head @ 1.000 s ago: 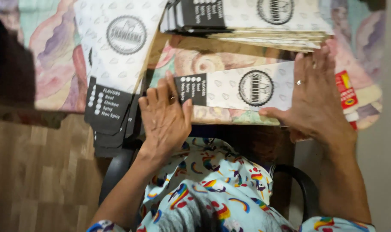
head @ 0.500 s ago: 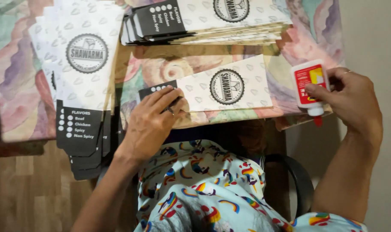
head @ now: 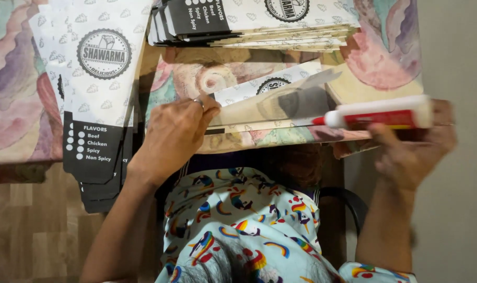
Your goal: The person applies glue from a bottle to the edges of paper shawarma wraps and folds them to seal the packaging.
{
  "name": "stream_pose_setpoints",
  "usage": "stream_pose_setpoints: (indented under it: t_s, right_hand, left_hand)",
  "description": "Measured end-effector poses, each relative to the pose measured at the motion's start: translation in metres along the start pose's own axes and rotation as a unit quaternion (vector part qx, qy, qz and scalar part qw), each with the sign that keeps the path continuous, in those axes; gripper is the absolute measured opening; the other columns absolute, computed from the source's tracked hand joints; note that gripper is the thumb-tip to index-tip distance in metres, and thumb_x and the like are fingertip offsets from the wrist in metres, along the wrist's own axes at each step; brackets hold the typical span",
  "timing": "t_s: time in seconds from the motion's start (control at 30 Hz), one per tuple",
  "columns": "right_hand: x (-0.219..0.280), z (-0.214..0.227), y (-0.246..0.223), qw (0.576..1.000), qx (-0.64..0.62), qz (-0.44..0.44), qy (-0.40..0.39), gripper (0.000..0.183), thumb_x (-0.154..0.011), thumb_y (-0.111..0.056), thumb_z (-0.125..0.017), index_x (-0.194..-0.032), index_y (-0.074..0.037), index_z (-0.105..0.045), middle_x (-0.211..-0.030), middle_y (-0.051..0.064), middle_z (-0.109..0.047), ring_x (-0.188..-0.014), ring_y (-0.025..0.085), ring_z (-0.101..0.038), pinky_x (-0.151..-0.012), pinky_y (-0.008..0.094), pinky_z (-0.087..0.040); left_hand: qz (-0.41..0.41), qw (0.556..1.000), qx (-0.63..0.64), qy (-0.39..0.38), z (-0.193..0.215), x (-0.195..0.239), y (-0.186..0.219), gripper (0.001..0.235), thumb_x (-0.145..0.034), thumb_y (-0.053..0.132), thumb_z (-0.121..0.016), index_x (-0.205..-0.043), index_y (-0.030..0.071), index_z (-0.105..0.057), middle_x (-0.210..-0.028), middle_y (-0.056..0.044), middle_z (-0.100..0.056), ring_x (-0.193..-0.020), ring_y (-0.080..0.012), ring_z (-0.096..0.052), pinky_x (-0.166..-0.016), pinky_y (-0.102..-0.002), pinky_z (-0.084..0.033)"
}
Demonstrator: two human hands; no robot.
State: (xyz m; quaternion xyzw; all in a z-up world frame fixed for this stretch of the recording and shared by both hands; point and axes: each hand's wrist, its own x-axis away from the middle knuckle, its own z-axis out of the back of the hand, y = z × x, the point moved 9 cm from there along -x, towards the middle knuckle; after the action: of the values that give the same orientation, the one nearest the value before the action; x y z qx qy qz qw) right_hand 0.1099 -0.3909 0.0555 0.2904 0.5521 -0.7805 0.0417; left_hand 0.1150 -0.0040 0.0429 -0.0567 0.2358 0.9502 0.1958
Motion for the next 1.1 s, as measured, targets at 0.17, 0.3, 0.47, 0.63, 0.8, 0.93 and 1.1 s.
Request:
stream_pose_setpoints:
  t_s: [0.17,0.3,0.47,0.63,0.8,0.93,1.1]
  right_hand:
    - [0.003,-0.016,-0.006,0.996,0.064,0.024,-0.061,0.052,-0.085,0.000,-0.096,-0.118,0.004,-0.056,-0.113,0.012,-0.054,-0.103,0.023,-0.059,-0.086,0.032,-0.051]
    - [-0.005,0.016,0.015,0.999,0.038,0.018,-0.017,0.051,-0.084,-0.001,-0.097,-0.115,0.005,-0.057,-0.112,0.011,-0.052,-0.100,0.021,-0.058,-0.082,0.033,-0.050]
    - [0.001,0.012,0.017,0.999,0.028,0.021,-0.017,0.052,-0.082,-0.003,-0.096,-0.113,0.003,-0.054,-0.109,0.012,-0.051,-0.097,0.021,-0.055,-0.082,0.033,-0.048]
    - [0.013,-0.033,-0.007,0.999,0.009,0.021,-0.034,0.051,-0.078,-0.008,-0.095,-0.110,-0.001,-0.056,-0.111,0.007,-0.048,-0.100,0.018,-0.054,-0.087,0.030,-0.046]
    - [0.034,-0.091,-0.025,0.995,-0.053,-0.014,-0.080,0.053,-0.077,-0.023,-0.093,-0.112,-0.003,-0.057,-0.105,0.004,-0.058,-0.094,0.014,-0.059,-0.086,0.025,-0.048]
    - [0.048,-0.134,-0.034,0.993,-0.030,-0.023,-0.109,0.049,-0.074,-0.018,-0.096,-0.108,-0.003,-0.063,-0.107,0.005,-0.055,-0.097,0.014,-0.058,-0.082,0.023,-0.047]
    - [0.060,-0.188,-0.071,0.974,-0.142,-0.013,-0.174,0.038,-0.076,-0.004,-0.090,-0.103,0.000,-0.063,-0.108,0.008,-0.054,-0.104,0.029,-0.071,-0.093,0.039,-0.068]
  left_hand:
    - [0.026,0.999,-0.013,-0.021,-0.003,-0.004,-0.007,0.028,-0.114,0.026,-0.052,-0.096,0.006,-0.057,-0.059,-0.003,-0.052,-0.046,-0.0250,-0.050,-0.063,-0.051,-0.049]
    - [0.017,1.000,-0.025,0.004,-0.009,-0.002,-0.016,0.044,-0.114,0.027,-0.058,-0.077,0.006,-0.045,-0.059,-0.006,-0.051,-0.047,-0.0302,-0.051,-0.057,-0.051,-0.045]
    - [0.015,1.000,0.012,0.002,-0.001,-0.010,-0.016,0.032,-0.113,0.024,-0.058,-0.087,0.007,-0.051,-0.063,-0.006,-0.058,-0.045,-0.0300,-0.050,-0.055,-0.048,-0.042]
    - [0.029,0.999,0.026,0.005,0.009,-0.022,-0.018,0.014,-0.107,0.020,-0.059,-0.100,0.009,-0.064,-0.077,-0.017,-0.072,-0.066,-0.0452,-0.064,-0.057,-0.053,-0.039]
    - [-0.013,0.996,0.090,0.018,0.018,-0.033,-0.019,0.026,-0.102,0.013,-0.064,-0.078,0.004,-0.061,-0.083,-0.016,-0.070,-0.079,-0.0400,-0.064,-0.065,-0.050,-0.041]
    - [0.072,0.989,0.122,-0.036,0.008,-0.039,-0.036,0.017,-0.100,0.015,-0.064,-0.088,0.007,-0.074,-0.090,-0.008,-0.078,-0.076,-0.0258,-0.069,-0.068,-0.044,-0.046]
    - [0.021,0.993,0.110,-0.024,0.001,-0.045,-0.041,0.029,-0.099,0.015,-0.064,-0.073,0.005,-0.057,-0.077,-0.014,-0.071,-0.072,-0.0372,-0.064,-0.064,-0.046,-0.041]
